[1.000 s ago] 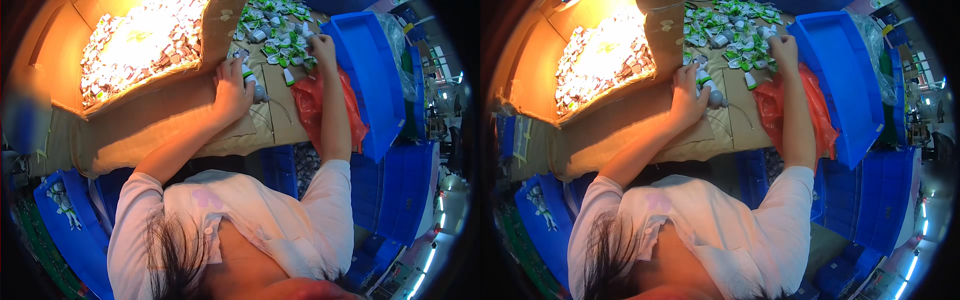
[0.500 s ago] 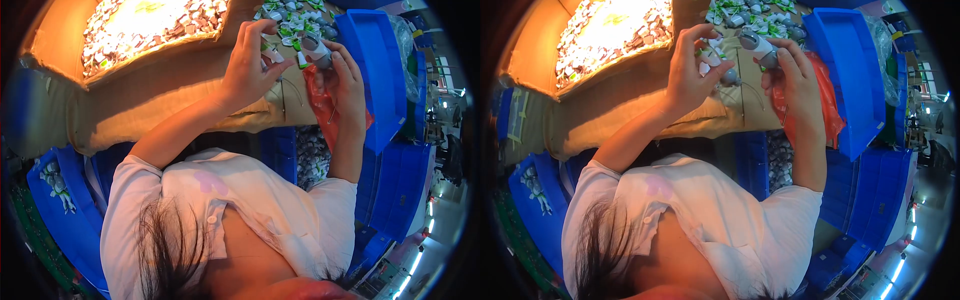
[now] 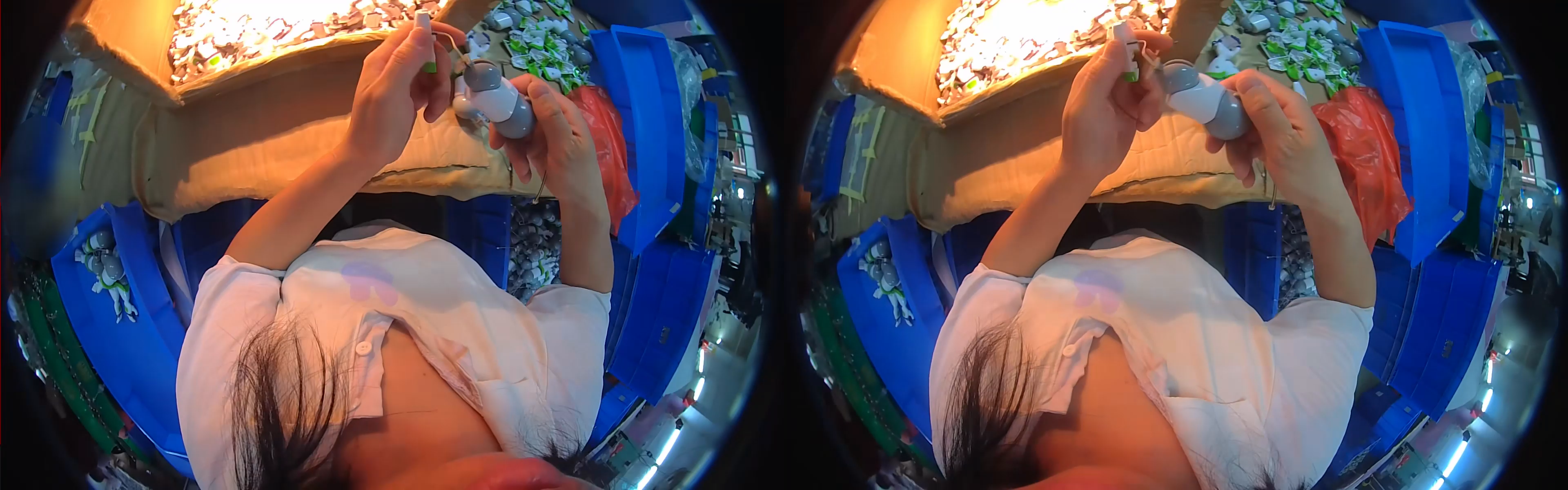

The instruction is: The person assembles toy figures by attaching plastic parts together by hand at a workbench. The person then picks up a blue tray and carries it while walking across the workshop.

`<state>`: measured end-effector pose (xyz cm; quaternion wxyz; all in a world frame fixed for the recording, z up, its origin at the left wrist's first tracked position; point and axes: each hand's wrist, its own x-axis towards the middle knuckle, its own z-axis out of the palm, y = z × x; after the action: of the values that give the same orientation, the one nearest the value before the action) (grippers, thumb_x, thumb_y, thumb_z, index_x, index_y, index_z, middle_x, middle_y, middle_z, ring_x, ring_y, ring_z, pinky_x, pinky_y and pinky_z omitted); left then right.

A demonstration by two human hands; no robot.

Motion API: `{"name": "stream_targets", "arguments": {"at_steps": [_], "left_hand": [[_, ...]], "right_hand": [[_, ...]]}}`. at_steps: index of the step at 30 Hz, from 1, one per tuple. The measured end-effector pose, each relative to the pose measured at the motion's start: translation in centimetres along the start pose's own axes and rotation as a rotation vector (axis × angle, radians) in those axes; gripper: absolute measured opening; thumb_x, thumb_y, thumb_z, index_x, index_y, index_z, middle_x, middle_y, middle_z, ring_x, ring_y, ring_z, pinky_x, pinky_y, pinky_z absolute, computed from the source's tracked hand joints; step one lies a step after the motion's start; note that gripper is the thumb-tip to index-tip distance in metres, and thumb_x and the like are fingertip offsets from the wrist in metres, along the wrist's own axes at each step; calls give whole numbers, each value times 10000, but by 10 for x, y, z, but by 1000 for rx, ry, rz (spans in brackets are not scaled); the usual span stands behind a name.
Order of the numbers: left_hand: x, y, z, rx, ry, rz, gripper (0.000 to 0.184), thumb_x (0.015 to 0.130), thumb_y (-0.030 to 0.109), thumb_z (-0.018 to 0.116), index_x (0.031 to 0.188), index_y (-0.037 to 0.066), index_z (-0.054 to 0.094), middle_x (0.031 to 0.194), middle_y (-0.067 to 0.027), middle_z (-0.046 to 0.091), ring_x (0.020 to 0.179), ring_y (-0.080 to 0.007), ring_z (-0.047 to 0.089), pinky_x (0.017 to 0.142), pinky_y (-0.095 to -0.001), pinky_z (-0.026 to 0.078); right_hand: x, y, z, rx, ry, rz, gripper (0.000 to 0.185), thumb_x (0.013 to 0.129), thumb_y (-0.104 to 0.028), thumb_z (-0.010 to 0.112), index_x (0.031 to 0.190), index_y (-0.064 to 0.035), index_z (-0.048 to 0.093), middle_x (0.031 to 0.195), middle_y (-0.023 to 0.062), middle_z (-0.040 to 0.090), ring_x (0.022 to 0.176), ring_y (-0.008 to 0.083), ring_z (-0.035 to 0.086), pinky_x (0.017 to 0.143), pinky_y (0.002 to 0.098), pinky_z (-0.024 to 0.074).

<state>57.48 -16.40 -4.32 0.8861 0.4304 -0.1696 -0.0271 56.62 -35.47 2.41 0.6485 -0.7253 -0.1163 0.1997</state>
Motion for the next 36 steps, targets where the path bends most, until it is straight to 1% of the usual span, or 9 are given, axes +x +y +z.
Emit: {"name": "stream_targets", "arguments": {"at_steps": [2,5,8,24,30,32,33,35,36], "left_hand": [[-2,-2,-11,-162,-89,-25,438,929,358,353,1088,-17,514,930,-109,610,767,-150,600,667,-272,481],[-8,4,1,-152,95,35,464,921,360,352,1112,-28,520,987,-137,604,898,-189,582,804,-327,456],[-11,8,-3,-173,63,56,492,915,350,296,1192,-14,477,1008,-136,595,931,-196,568,863,-333,420],[-21,11,-12,-203,93,132,453,902,305,332,1199,-14,461,1141,-212,548,1072,-273,529,937,-383,397],[-26,20,-8,99,236,195,374,894,205,429,1190,-20,467,1051,-202,576,903,-224,607,755,-307,503],[-26,23,-19,39,203,132,348,894,188,427,1162,-25,487,961,-171,594,757,-167,615,622,-260,517],[-29,33,-15,78,220,101,341,885,183,426,1142,-29,500,883,-141,601,667,-139,598,557,-255,509],[-33,37,-16,70,154,86,335,880,180,429,1130,-31,502,870,-137,604,638,-137,596,541,-248,505],[-34,38,-15,62,86,75,330,874,177,431,1119,-32,505,856,-133,607,610,-134,595,525,-242,502]], "right_hand": [[4,1,10,106,-90,53,415,968,-349,302,1089,6,480,730,146,592,374,95,422,354,183,332],[14,8,26,214,-109,109,436,965,-365,306,1107,15,464,733,161,591,363,105,423,347,183,329],[20,11,41,269,-89,120,457,963,-381,309,1110,25,458,734,167,588,358,107,423,338,179,327],[29,29,68,466,-77,163,450,967,-391,291,1069,8,470,738,160,578,396,94,447,341,187,343],[27,32,73,409,-121,55,450,969,-375,304,1091,20,484,837,166,591,532,121,551,474,196,439],[29,30,64,-129,-95,-197,356,941,-290,445,1108,17,507,910,142,600,757,160,608,681,238,479],[31,21,60,-128,-96,-196,356,941,-290,445,1108,17,507,910,142,600,757,160,608,681,238,479],[35,-9,53,-728,105,-793,328,869,-212,584,1107,6,530,956,91,610,941,180,578,843,288,439],[41,-14,50,-666,73,-889,299,796,-185,657,1041,-31,581,957,50,617,930,182,564,811,299,424]]}}
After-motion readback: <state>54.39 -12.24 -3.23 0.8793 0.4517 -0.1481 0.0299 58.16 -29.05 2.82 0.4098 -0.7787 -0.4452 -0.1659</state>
